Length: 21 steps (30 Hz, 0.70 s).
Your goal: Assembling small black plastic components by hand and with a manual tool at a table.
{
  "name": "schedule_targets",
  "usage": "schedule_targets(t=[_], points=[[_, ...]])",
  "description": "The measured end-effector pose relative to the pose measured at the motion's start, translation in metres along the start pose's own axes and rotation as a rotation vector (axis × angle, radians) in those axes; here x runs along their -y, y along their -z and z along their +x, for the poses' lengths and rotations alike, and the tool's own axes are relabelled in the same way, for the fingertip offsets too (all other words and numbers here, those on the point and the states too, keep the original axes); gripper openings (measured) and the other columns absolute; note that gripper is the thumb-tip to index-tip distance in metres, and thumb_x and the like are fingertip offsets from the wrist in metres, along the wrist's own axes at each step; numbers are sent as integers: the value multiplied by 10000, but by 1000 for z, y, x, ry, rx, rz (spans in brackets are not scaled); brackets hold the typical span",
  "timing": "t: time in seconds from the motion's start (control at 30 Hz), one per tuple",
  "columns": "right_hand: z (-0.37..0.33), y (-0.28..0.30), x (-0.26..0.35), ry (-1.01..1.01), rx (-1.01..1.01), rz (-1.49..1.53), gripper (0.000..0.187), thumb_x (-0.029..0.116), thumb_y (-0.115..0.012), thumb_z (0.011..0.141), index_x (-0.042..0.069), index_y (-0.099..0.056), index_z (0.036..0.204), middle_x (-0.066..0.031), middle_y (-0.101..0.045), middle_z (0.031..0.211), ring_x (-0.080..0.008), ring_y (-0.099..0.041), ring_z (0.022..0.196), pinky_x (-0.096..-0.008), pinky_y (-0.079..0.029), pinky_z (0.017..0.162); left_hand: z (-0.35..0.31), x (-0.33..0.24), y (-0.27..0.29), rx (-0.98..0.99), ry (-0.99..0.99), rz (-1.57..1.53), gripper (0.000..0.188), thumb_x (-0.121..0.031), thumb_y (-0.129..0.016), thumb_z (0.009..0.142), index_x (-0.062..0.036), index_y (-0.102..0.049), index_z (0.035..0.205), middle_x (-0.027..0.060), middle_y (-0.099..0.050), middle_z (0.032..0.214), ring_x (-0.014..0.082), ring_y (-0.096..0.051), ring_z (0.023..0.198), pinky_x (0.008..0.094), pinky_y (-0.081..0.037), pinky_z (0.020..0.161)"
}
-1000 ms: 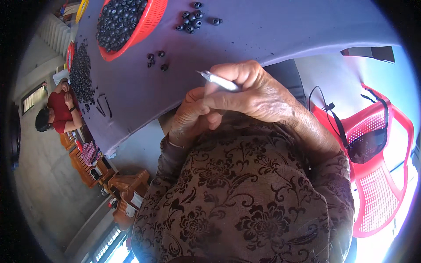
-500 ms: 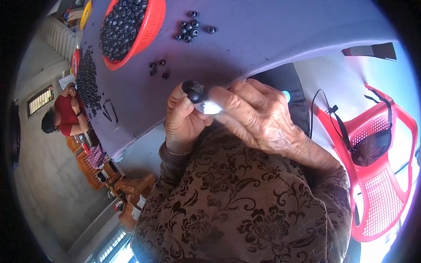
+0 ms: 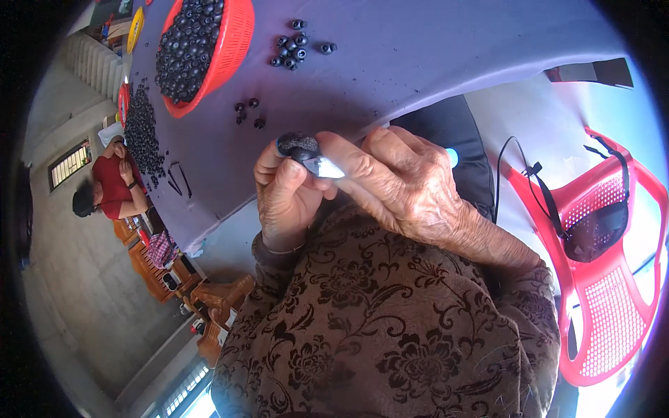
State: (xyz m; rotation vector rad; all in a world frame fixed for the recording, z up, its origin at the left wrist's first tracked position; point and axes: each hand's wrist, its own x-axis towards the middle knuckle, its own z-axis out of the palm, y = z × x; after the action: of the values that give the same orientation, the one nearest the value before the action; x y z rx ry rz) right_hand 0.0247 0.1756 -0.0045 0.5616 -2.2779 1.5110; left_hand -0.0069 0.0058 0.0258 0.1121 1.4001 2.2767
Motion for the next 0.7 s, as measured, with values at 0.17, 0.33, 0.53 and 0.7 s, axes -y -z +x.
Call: schedule_targets(t=[0.17, 0.33, 0.53, 0.7], points=[[0, -1, 1, 18, -7, -9, 433, 67, -625, 764, -47, -526, 1170, -84, -558, 815, -214, -532, 621, -339, -478, 553, -1, -1, -4, -42, -25, 10, 183, -66, -560, 852, -2, -604, 1018, 75, -595, 866, 144, -547, 707, 274, -462, 586], [0, -2, 1, 8, -18, 0, 432, 51, -625, 763, -51, -524, 1170, -84, -551, 811, -213, -530, 621, -339, -474, 547, -1, -1, -3, -52, -46, 41, 189, -58, -564, 848, 4, -604, 1022, 75, -577, 890, 151, -540, 734, 280, -456, 592], [1, -2, 2, -11, -7, 39, 442, 41, -627, 762, -52, -517, 1180, -86, -547, 806, -216, -529, 625, -332, -471, 550, -1, 1, -2, -56, -81, 72, 186, -45, -559, 849, -1, -606, 1023, 80, -574, 907, 151, -541, 746, 282, -457, 599], [2, -1, 2, -15, 2, -2, 449, 32, -630, 755, -52, -515, 1180, -90, -555, 819, -213, -530, 630, -332, -472, 547, -1, 2, -3, -71, -101, 70, 187, -18, -554, 843, -5, -602, 1024, 80, -578, 905, 146, -544, 757, 280, -464, 597]])
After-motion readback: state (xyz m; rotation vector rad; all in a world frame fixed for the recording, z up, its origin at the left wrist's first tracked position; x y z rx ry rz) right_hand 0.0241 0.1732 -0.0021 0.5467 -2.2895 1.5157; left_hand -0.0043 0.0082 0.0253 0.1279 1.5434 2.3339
